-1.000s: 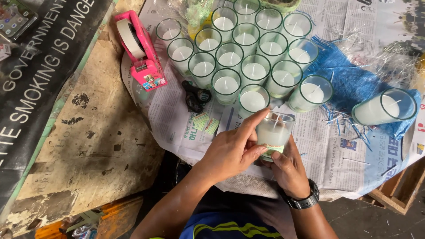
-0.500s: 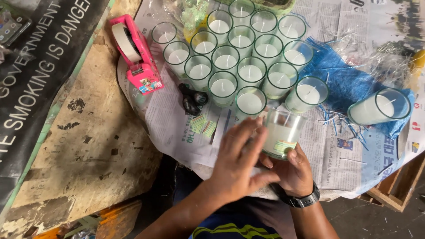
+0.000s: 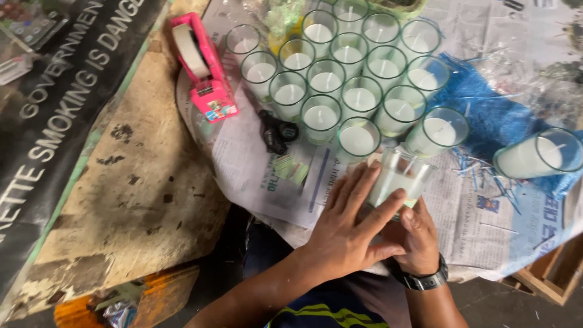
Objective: The person labels small glass candle holders by applying a sticker to the side of each glass. They pick up a candle, apply the label, smooth it down, and then place it back on the table among other identical candles.
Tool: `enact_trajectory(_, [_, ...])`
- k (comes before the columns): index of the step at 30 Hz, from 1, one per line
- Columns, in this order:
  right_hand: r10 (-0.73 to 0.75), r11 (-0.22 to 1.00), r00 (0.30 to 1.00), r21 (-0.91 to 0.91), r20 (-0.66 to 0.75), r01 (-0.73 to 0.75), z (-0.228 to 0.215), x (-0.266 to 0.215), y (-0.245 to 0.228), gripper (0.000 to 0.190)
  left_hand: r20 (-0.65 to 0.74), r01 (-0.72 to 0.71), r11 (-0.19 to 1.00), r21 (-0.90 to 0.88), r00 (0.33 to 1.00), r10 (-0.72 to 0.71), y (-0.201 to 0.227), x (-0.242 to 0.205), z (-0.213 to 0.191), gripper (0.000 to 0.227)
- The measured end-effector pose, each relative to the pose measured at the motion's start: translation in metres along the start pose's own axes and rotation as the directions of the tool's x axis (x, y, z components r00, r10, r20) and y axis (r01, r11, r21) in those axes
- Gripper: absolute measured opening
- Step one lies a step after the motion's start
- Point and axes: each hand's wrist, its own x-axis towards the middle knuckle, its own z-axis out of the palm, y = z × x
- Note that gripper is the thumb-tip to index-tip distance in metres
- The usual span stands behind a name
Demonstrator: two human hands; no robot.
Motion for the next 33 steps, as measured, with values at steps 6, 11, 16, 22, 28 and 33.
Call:
enact_trajectory(6, [-0.049, 0.999, 0.995, 0.02, 0.082, 0.047, 0.0, 0.001, 0.001, 0.084, -0.368, 0.014, 1.0, 0.019, 0.93, -0.007, -0.058, 0.016, -0.028, 0.075])
enact_trajectory(11, [0.019, 0.998, 1.0, -0.067, 0.019, -0.018, -0.012, -0.001, 0.005, 0.087, -0.736, 0.312, 0.95, -0.019, 0.639, -0.225, -0.173, 0.022, -0.08, 0.04])
enact_trajectory(16, [-0.012, 0.998, 0.999, -0.063, 0.03, 0.014, -0.01, 0.001, 0.005, 0.082, -0.766, 0.721, 0.665, -0.195, 0.312, -0.563, -0.295, 0.018, -0.086, 0.057])
enact_trajectory(22, [0.036, 0.988, 0.998, -0.149, -0.046, -0.042, -0.009, -0.001, 0.004, 0.099, -0.708, 0.784, 0.548, -0.291, 0.208, -0.675, -0.335, 0.029, -0.072, 0.044])
enact_trajectory(28, [0.025, 0.988, 0.999, -0.152, -0.021, -0.028, -0.008, 0.0, 0.006, 0.093, -0.593, 0.75, 0.455, -0.48, 0.106, -0.799, -0.34, 0.042, -0.074, 0.03])
enact_trajectory(33, [0.009, 0.991, 1.0, -0.137, 0.012, -0.007, -0.009, 0.002, 0.007, 0.087, -0.703, 0.37, 0.654, -0.659, 0.006, -0.711, -0.344, 0.054, -0.057, 0.023])
